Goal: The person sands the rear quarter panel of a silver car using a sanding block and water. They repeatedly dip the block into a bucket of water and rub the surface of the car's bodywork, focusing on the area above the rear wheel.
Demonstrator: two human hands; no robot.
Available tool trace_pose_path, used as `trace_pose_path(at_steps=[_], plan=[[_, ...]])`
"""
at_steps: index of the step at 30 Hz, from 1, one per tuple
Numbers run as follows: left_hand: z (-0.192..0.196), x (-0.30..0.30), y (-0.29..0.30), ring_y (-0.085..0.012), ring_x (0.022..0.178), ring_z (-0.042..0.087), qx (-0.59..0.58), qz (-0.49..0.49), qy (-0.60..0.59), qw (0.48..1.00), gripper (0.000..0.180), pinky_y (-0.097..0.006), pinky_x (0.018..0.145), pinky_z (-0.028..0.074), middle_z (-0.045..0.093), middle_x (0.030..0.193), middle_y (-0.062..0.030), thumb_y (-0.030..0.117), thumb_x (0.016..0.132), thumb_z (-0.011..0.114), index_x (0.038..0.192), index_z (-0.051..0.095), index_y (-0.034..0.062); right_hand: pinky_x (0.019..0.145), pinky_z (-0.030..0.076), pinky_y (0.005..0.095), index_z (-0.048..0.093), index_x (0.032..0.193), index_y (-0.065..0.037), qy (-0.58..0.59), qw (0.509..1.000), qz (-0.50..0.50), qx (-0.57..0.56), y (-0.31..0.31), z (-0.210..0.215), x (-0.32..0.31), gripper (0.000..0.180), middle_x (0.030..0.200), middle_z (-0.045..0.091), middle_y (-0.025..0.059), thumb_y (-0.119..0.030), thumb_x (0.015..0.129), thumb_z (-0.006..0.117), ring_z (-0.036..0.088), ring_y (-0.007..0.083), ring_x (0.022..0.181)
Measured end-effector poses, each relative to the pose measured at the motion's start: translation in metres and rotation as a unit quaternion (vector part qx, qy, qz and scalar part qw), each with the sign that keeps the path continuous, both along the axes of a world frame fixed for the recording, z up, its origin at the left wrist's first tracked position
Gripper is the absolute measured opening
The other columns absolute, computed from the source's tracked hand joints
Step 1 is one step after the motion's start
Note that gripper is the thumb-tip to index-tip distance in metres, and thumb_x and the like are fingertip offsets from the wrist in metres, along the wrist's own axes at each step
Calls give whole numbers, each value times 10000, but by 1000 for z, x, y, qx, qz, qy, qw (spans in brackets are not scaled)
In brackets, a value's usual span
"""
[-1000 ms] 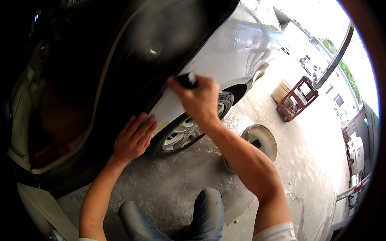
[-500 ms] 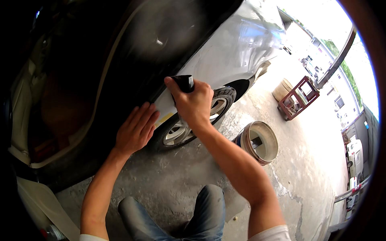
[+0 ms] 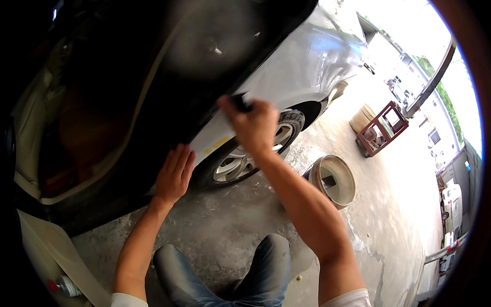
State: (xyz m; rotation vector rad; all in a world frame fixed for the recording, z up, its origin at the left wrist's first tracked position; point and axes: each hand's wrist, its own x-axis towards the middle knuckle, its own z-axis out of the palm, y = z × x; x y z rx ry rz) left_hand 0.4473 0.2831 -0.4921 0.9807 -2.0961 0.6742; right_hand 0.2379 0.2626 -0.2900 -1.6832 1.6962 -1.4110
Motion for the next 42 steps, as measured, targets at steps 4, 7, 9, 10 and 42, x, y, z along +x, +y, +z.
trace_pose_path(at_steps=[4,7,9,10,42], plan=[[-63,12,16,-436,1419,481,-1,25,26,999,584,-555,1118,467,425,1599,-184,131,1002,649,1530,439,-1,491,449,318,750,716,-4,-34,985,-34,-164,-6,-21,-1,395,522,625,38,-347,894,830,569,96,481],[-67,12,27,-445,1423,473,10,43,41,998,612,-567,1118,463,402,1611,-197,132,1008,642,1553,399,-2,537,491,348,762,794,10,5,997,-1,-83,21,-73,37,414,586,686,95,-390,865,842,644,158,506],[-68,12,29,-443,1429,466,23,44,49,998,619,-570,1121,459,389,1619,-201,131,1011,634,1562,384,-1,536,491,344,759,783,11,63,997,14,-49,23,-77,39,456,579,675,90,-431,842,855,632,148,505],[-70,18,31,-443,1432,462,30,44,49,997,621,-570,1124,456,381,1623,-203,128,1011,631,1564,381,-1,528,486,341,753,763,15,69,995,44,-52,20,-65,34,484,566,662,83,-452,830,861,619,138,501],[-68,38,83,-482,1505,342,152,45,132,979,583,-581,1223,329,333,1622,-307,69,980,561,1528,387,-34,530,438,309,682,700,26,-185,982,9,-42,35,-91,80,481,541,590,8,-391,878,845,535,82,524]])
